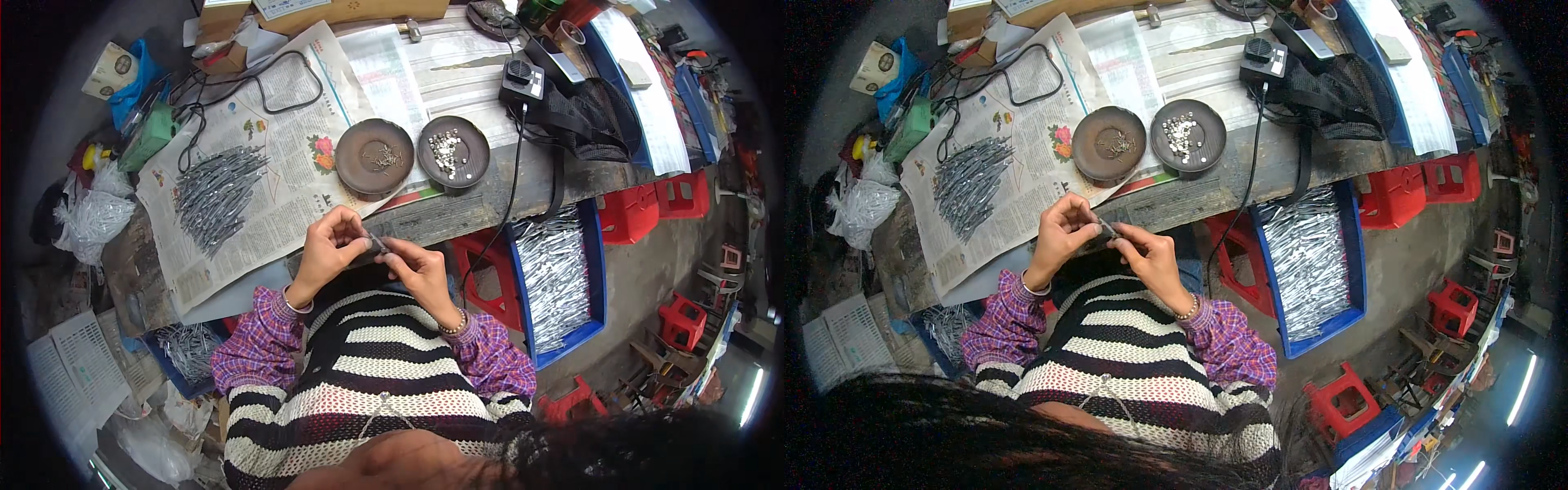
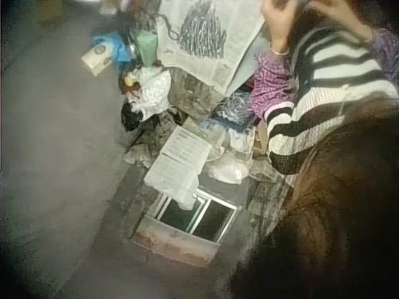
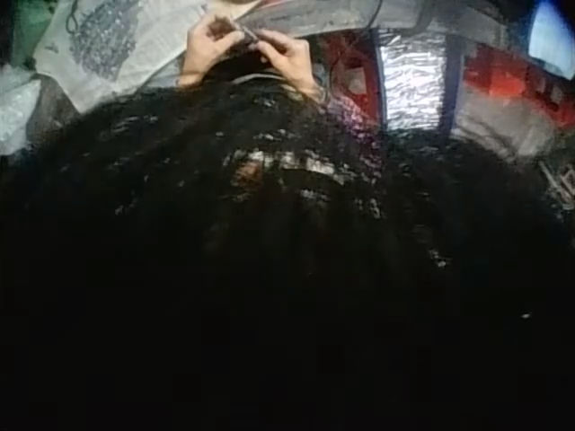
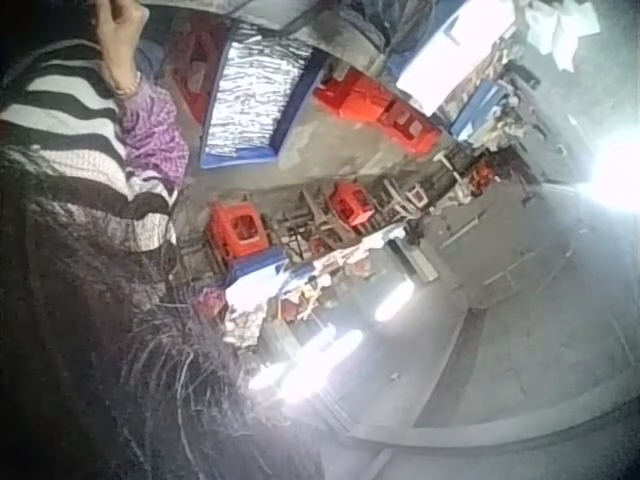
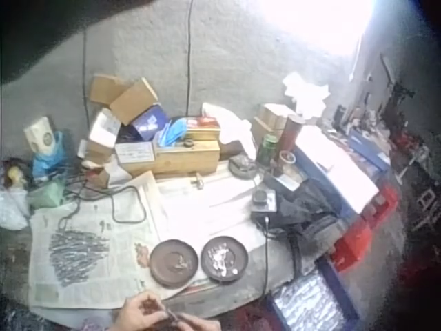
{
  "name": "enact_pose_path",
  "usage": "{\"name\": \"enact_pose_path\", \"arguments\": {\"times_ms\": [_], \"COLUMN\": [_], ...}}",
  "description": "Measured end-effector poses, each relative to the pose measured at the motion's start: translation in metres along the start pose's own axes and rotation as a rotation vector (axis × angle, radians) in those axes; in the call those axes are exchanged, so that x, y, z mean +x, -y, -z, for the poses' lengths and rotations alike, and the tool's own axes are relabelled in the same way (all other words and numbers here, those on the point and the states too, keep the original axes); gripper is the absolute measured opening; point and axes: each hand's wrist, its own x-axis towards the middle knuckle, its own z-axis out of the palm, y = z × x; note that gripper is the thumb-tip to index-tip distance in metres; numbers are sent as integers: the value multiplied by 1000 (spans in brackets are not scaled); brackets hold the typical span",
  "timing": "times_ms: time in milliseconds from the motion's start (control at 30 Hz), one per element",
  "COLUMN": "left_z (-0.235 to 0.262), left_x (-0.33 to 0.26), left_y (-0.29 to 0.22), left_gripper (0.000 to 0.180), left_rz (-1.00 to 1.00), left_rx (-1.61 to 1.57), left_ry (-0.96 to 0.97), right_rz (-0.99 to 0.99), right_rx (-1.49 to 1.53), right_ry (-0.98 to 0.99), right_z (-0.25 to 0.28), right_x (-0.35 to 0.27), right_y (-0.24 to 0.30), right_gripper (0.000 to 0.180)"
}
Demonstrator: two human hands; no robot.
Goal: Assembling small metal pins and connectors at a factory workbench.
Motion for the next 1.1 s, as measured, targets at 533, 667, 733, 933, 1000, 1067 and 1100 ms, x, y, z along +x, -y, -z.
{"name": "enact_pose_path", "arguments": {"times_ms": [533,667,733,933,1000,1067,1100], "left_z": [4,4,3,-4,0,2,0], "left_x": [-5,-7,-7,-4,-5,-5,-5], "left_y": [-2,-4,-3,-4,2,4,3], "left_gripper": [24,17,16,14,12,10,10], "left_rz": [155,183,166,135,125,55,54], "left_rx": [-70,-15,-13,-43,-27,-47,-53], "left_ry": [69,53,50,-15,-6,24,35], "right_rz": [-249,-230,-234,-236,-238,-215,-196], "right_rx": [396,378,361,391,362,339,318], "right_ry": [206,210,202,174,194,214,221], "right_z": [13,13,12,10,9,9,9], "right_x": [0,1,0,1,2,3,3], "right_y": [6,7,10,10,15,15,16], "right_gripper": [27,27,27,26,25,25,25]}}
